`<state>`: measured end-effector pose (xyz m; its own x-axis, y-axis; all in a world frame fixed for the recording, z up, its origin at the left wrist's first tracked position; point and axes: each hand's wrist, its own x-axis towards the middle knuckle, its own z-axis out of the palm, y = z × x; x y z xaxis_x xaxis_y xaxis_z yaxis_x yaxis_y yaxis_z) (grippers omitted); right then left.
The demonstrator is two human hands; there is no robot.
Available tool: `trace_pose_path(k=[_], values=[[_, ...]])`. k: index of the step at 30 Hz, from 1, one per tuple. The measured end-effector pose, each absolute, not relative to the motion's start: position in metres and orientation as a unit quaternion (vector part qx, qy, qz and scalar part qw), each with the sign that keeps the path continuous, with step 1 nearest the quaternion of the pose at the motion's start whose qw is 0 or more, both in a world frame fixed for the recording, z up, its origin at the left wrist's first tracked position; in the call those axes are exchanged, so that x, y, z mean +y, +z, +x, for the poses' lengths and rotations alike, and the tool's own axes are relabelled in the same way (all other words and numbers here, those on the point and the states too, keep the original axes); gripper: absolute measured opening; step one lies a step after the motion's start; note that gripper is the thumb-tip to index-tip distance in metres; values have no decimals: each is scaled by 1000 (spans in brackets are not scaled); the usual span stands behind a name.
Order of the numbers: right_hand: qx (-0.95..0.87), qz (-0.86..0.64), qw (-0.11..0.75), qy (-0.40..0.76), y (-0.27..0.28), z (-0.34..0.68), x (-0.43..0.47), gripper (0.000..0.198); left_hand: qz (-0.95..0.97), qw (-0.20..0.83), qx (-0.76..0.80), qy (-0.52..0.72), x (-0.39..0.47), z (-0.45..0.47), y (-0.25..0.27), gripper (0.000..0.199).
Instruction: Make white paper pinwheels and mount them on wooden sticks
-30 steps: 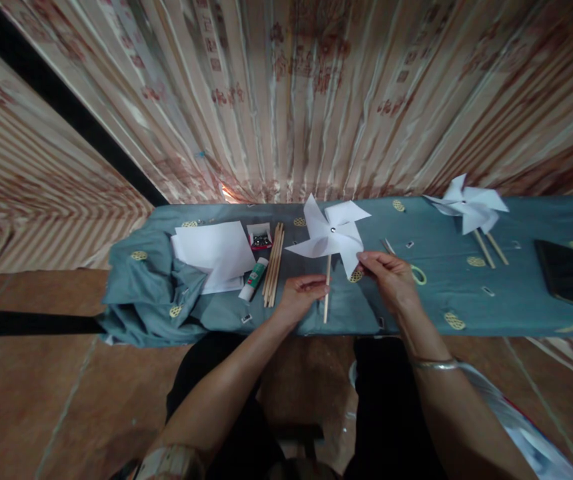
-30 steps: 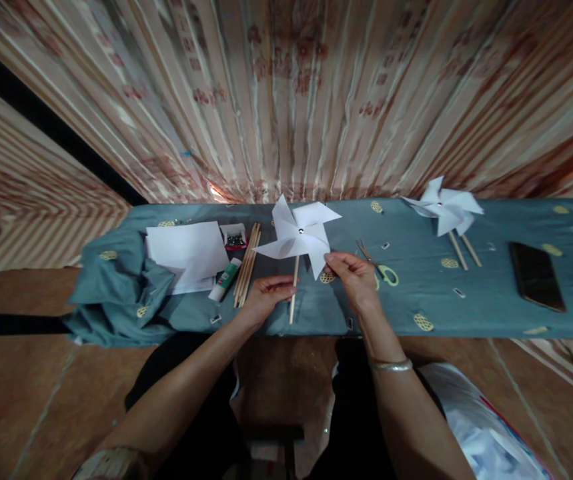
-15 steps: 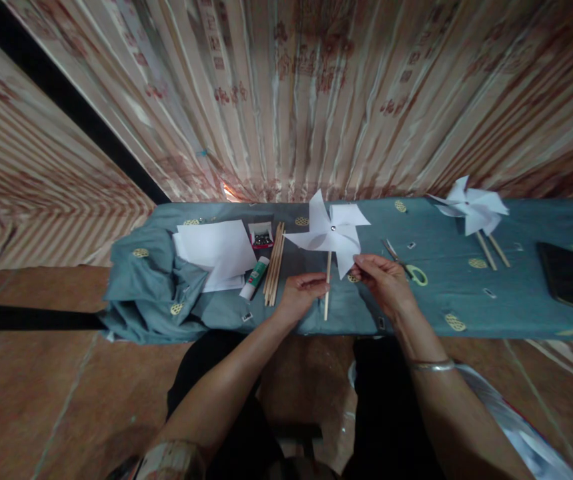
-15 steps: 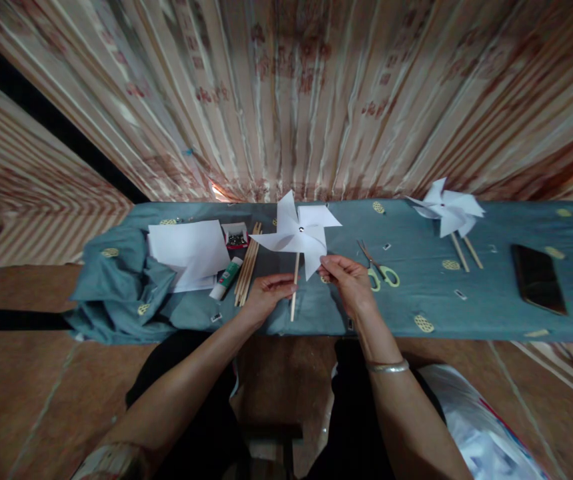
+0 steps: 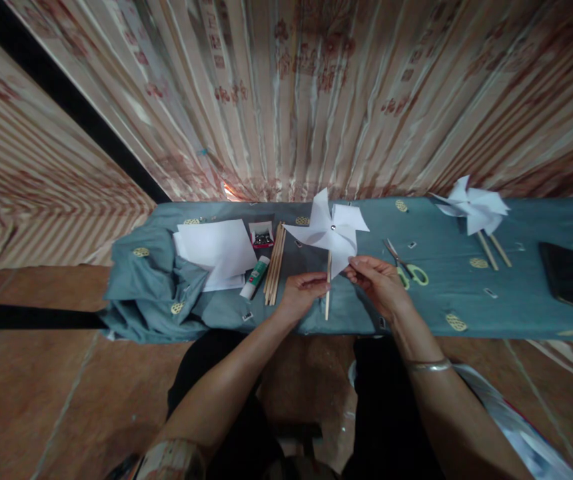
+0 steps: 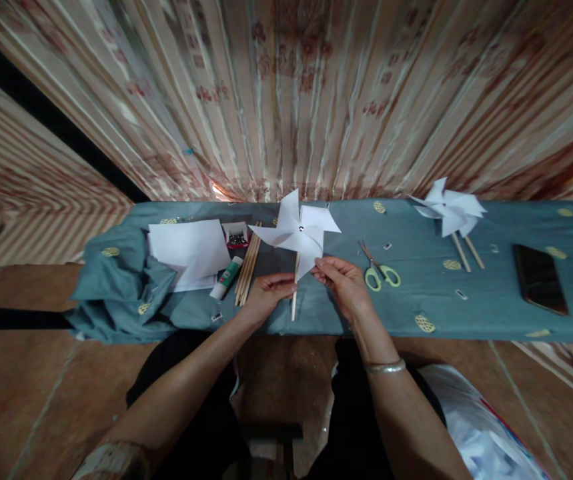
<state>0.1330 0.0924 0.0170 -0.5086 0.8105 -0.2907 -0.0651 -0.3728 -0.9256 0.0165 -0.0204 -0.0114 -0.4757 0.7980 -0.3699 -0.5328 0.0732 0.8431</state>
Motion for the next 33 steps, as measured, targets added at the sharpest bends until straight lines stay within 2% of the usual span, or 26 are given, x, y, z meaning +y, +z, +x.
trace_pose_path(k=[18,33], values=[[-456,-382,280,753,18,134,92,30,129,493,553,659,-20,17,-15,38],[-492,-392,244,738,17,127,87,36,164,499,518,675,-22,18,-12,38]])
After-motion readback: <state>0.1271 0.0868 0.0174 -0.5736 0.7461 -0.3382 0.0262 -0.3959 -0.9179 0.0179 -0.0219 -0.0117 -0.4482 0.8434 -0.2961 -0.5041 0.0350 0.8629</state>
